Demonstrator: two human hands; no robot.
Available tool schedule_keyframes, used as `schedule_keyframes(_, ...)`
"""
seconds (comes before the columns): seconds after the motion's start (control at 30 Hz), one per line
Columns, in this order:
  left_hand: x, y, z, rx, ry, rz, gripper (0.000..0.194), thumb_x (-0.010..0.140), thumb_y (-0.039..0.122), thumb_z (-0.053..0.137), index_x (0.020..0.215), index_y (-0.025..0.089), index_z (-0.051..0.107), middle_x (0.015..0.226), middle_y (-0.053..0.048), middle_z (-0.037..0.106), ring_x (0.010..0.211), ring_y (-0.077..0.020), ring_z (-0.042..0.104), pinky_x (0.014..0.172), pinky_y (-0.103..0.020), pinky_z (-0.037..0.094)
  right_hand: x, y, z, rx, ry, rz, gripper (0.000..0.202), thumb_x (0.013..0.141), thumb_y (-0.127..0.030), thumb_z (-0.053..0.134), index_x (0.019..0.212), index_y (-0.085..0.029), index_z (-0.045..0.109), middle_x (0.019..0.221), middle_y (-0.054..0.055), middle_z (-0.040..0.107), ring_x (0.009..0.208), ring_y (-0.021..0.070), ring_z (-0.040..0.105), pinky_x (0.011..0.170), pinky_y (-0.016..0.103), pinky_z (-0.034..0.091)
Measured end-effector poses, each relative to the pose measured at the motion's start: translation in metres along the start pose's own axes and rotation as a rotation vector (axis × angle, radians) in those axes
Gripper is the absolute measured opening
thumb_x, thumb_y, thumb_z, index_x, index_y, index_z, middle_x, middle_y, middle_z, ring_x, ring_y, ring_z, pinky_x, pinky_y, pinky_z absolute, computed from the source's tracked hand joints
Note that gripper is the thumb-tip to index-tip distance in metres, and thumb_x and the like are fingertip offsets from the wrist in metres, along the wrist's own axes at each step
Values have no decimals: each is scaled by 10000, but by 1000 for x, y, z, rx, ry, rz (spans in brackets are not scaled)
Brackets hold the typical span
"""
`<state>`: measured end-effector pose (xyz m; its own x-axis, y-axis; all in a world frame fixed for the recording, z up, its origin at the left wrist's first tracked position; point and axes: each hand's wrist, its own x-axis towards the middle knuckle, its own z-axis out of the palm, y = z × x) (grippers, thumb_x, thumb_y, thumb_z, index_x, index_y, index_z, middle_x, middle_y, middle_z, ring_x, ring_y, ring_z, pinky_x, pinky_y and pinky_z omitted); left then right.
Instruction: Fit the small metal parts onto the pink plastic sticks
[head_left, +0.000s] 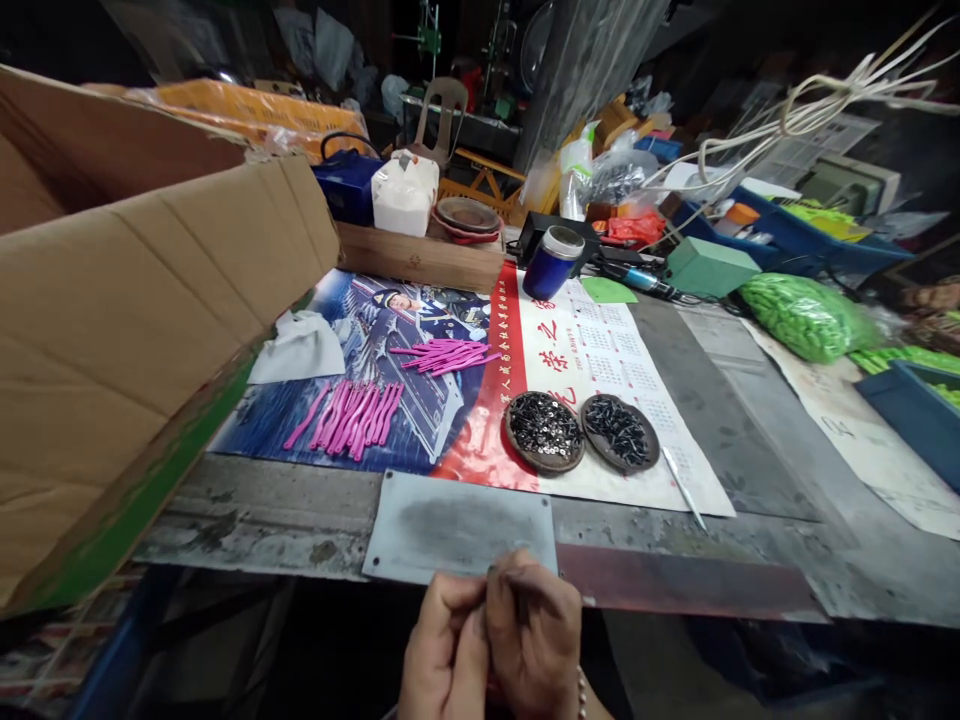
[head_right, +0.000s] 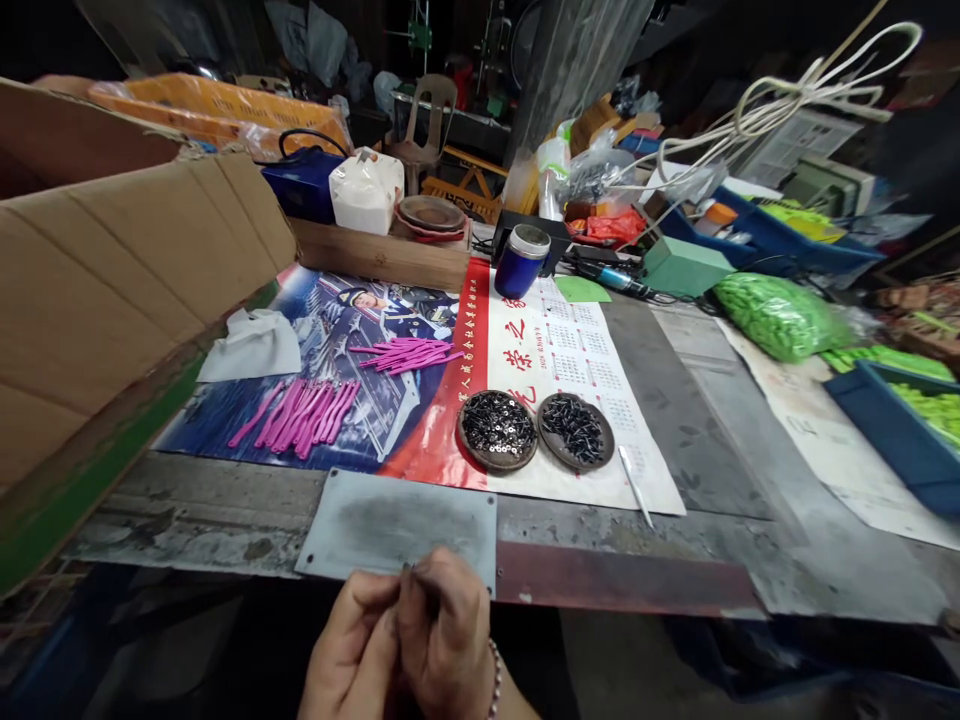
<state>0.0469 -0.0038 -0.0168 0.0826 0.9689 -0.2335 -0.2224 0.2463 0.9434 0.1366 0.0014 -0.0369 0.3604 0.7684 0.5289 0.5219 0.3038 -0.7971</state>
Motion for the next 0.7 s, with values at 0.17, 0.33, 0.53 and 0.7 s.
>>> schedule_keyframes(0.17,3,2,-10,208,-136,151,238,997,382,519,971,224,694,692,-5,685,606,-139,632,610,-212,486,17,-7,-14,207,-126,338,168,1027,-351,512,1052,-204,591,684,-6,589,515,117,577,447,196,471)
schedule_keyframes(0.33,13,24,-26,568,-312,363,203,997,187,492,1116,246,645,835,-14,775,708,-157,743,647,-210,500,33,-2,-38,638,-299,695,388,1056,-524,379,1007,-194,578,663,-17,597,460,88,526,444,179,432)
schedule_keyframes(0.53,15,37,-28,825,-307,567,146,990,139,522,1080,230,593,820,2,773,681,-156,753,646,-222,512,38,-6,-53,374,-447,538,284,1035,-401,504,898,-187,631,702,-4,627,645,122,617,621,198,503)
schedule_keyframes(0.7,13,39,-24,914,-304,623,134,984,117,526,1058,216,578,777,3,746,649,-158,731,630,-239,510,42,-9,-55,270,-493,458,309,1020,-354,518,768,-188,586,696,4,609,642,131,591,601,211,486)
